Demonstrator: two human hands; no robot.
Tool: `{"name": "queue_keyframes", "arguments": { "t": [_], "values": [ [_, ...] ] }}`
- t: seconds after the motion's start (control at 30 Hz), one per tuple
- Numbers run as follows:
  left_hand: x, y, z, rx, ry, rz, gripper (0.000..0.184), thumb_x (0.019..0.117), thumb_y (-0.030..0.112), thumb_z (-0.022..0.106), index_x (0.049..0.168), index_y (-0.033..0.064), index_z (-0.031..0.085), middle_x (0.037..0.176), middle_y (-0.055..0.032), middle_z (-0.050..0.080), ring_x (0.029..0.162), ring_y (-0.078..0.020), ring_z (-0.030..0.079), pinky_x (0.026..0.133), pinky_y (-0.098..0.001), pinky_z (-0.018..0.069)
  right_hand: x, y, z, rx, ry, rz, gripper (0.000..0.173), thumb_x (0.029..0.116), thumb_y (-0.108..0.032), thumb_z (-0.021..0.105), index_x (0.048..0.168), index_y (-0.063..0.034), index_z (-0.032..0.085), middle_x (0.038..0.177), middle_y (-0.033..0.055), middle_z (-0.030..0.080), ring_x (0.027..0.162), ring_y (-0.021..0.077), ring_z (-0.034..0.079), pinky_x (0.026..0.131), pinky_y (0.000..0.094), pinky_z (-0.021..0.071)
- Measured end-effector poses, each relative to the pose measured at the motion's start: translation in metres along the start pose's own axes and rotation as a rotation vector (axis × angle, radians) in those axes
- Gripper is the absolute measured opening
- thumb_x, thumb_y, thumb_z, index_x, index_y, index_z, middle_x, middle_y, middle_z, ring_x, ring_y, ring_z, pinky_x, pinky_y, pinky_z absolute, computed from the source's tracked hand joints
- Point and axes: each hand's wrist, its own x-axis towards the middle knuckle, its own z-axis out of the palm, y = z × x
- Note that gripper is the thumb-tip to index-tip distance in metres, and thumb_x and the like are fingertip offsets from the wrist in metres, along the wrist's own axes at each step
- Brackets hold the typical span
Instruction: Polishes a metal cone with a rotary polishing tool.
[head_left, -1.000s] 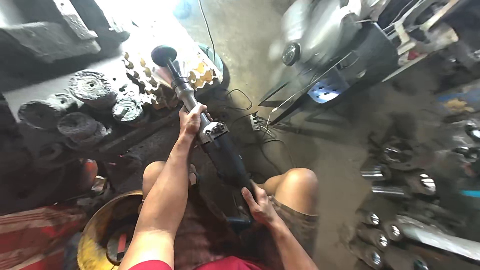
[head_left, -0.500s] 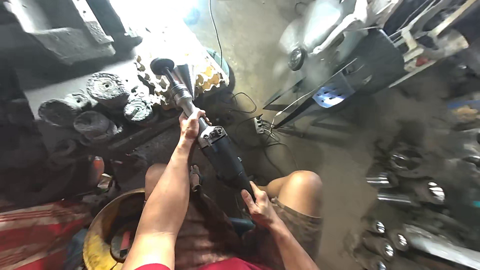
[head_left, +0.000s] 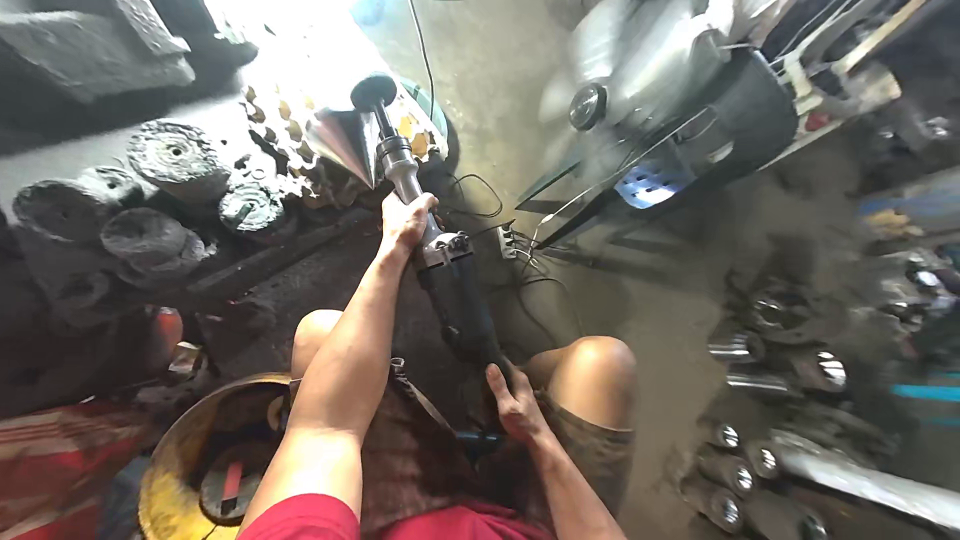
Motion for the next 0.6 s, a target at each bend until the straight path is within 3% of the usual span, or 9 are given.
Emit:
{"name": "queue_keyframes", "arguments": {
  "t": [0.2, 0.4, 0.6],
  "values": [
    [-0.006, -0.001, -0.005, -0.154, 0.001, 0.018, 0.027, 0.0879, 0.012, 0.069, 0.111, 0.0017, 0.059, 0.076, -0.0078, 0.069, 0.061, -0.0191, 0.07, 0.057, -0.0363, 0.0626, -0.001, 0.002, -0.003, -0.008, -0.027, -0.032, 0.05, 0.1069, -0.04, 0.049, 0.133, 0.0013, 0.062, 0.11, 0.0036, 0.074, 0.1, 0.0013, 0.069, 0.094, 0.0227, 0.0574],
    [-0.017, -0.006, -0.026, -0.261, 0.023, 0.067, 0.016, 0.0915, 0.011, 0.064, 0.104, 0.0025, 0.059, 0.073, -0.0084, 0.068, 0.061, -0.0226, 0.07, 0.058, -0.04, 0.0635, -0.001, 0.005, -0.002, -0.156, -0.054, -0.06, 0.059, 0.1053, -0.051, 0.048, 0.132, -0.0009, 0.063, 0.099, 0.0029, 0.075, 0.091, 0.0048, 0.072, 0.086, 0.0299, 0.0616],
    [-0.021, -0.017, -0.043, -0.377, 0.043, 0.12, 0.006, 0.0929, 0.006, 0.06, 0.098, 0.0034, 0.058, 0.069, -0.0068, 0.067, 0.058, -0.0207, 0.068, 0.057, -0.0387, 0.0628, 0.003, 0.007, 0.001, -0.237, -0.091, -0.116, 0.061, 0.1056, -0.051, 0.048, 0.134, 0.0004, 0.063, 0.098, 0.0042, 0.076, 0.09, 0.0056, 0.073, 0.085, 0.0307, 0.0619]
  ]
}}
